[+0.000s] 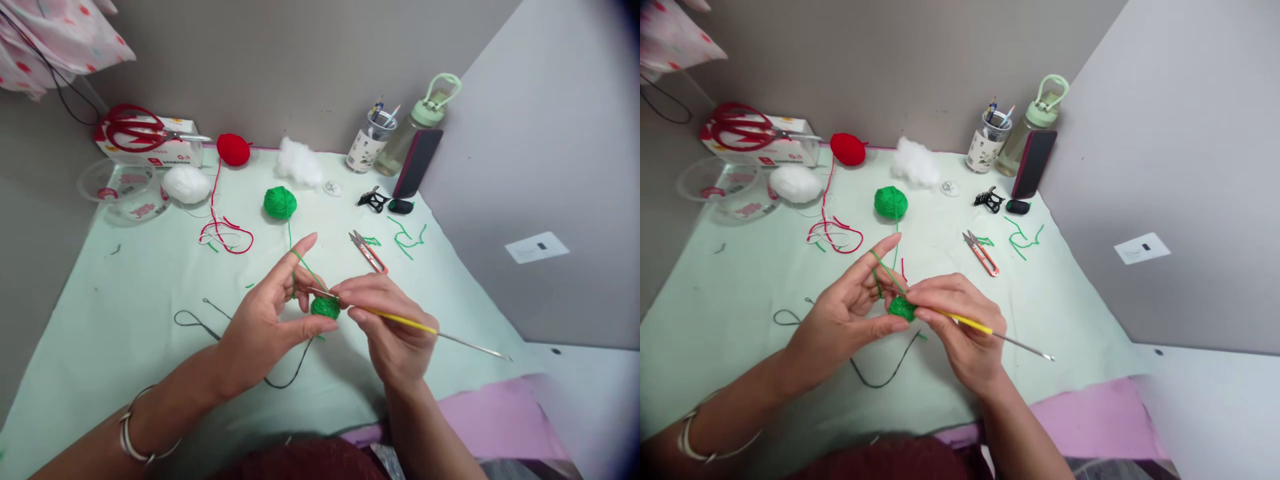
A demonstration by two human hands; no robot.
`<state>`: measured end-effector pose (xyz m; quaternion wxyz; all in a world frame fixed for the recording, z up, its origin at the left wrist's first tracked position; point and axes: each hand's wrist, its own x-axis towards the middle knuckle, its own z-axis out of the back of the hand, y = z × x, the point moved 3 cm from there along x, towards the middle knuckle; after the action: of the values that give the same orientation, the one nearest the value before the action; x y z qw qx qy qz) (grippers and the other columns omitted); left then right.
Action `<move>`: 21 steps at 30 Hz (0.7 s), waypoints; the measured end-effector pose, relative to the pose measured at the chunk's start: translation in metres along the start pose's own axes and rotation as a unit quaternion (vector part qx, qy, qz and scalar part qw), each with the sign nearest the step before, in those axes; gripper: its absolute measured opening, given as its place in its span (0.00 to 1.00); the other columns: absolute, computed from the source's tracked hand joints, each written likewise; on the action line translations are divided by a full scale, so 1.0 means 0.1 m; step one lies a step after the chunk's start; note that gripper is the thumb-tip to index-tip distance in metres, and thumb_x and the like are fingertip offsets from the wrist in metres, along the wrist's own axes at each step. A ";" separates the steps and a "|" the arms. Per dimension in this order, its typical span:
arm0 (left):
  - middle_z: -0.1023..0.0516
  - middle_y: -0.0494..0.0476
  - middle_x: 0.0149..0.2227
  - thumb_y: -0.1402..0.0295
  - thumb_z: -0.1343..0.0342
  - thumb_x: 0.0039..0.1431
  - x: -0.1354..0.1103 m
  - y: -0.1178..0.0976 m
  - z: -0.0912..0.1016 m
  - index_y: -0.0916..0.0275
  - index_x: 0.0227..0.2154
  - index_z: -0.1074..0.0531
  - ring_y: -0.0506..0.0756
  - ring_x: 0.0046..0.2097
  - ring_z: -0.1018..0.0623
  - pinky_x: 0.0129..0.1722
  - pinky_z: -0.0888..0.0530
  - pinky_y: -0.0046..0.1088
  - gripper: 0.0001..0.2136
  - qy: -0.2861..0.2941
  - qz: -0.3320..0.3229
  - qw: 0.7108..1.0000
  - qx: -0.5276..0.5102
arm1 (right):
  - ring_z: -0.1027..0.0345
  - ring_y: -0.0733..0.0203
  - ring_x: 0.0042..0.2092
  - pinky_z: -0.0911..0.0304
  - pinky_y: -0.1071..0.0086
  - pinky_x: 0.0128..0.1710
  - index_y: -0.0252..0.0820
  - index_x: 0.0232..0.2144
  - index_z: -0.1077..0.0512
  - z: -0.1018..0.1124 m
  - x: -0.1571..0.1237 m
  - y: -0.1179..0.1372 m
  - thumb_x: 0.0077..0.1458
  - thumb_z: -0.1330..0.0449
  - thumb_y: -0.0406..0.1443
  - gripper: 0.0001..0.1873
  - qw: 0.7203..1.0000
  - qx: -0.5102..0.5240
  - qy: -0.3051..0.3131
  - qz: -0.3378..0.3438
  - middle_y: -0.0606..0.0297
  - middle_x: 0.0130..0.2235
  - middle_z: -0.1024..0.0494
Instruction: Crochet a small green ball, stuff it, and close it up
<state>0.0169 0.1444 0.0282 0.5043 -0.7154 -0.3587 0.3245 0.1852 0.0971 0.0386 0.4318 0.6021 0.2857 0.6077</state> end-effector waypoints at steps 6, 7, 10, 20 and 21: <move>0.27 0.48 0.40 0.73 0.29 0.54 0.00 -0.03 0.02 0.42 0.71 0.41 0.54 0.46 0.28 0.55 0.32 0.34 0.45 0.006 -0.026 0.998 0.058 | 0.22 0.57 0.39 0.26 0.62 0.36 0.54 0.41 0.15 -0.04 0.00 -0.10 0.64 0.35 0.36 0.08 0.994 0.093 -0.029 -0.047 0.63 0.38 0.14; 0.27 0.48 0.40 0.72 0.30 0.55 0.00 -0.03 0.03 0.41 0.71 0.41 0.55 0.47 0.27 0.55 0.32 0.35 0.43 0.008 -0.031 0.997 0.073 | 0.22 0.58 0.37 0.27 0.63 0.35 0.53 0.40 0.15 -0.05 0.01 -0.13 0.65 0.35 0.38 0.07 0.990 0.120 -0.032 -0.063 0.63 0.38 0.14; 0.27 0.48 0.41 0.69 0.29 0.56 0.00 -0.03 0.06 0.38 0.69 0.39 0.55 0.47 0.27 0.55 0.31 0.35 0.40 0.008 -0.046 0.993 0.113 | 0.24 0.61 0.35 0.27 0.66 0.34 0.50 0.38 0.16 -0.07 0.05 -0.18 0.64 0.35 0.40 0.06 0.977 0.188 -0.026 -0.100 0.64 0.36 0.14; 0.25 0.44 0.39 0.71 0.31 0.56 0.01 -0.05 0.08 0.37 0.70 0.42 0.52 0.42 0.28 0.50 0.29 0.31 0.43 0.014 -0.082 0.975 0.204 | 0.21 0.61 0.36 0.25 0.66 0.37 0.46 0.40 0.20 0.06 0.14 -0.17 0.69 0.41 0.39 0.10 0.978 0.175 0.070 -0.090 0.63 0.38 0.14; 0.25 0.44 0.39 0.71 0.31 0.57 0.01 -0.05 0.08 0.37 0.70 0.42 0.51 0.42 0.28 0.50 0.29 0.31 0.43 0.017 -0.085 0.973 0.212 | 0.21 0.61 0.37 0.25 0.65 0.37 0.46 0.41 0.20 0.08 0.16 -0.15 0.70 0.42 0.38 0.10 0.981 0.156 0.084 -0.078 0.62 0.39 0.14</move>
<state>0.0103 0.1501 0.0307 0.6763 -0.5643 -0.3325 0.3370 0.1974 0.1165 0.0338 0.3532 0.5845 0.4587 0.5685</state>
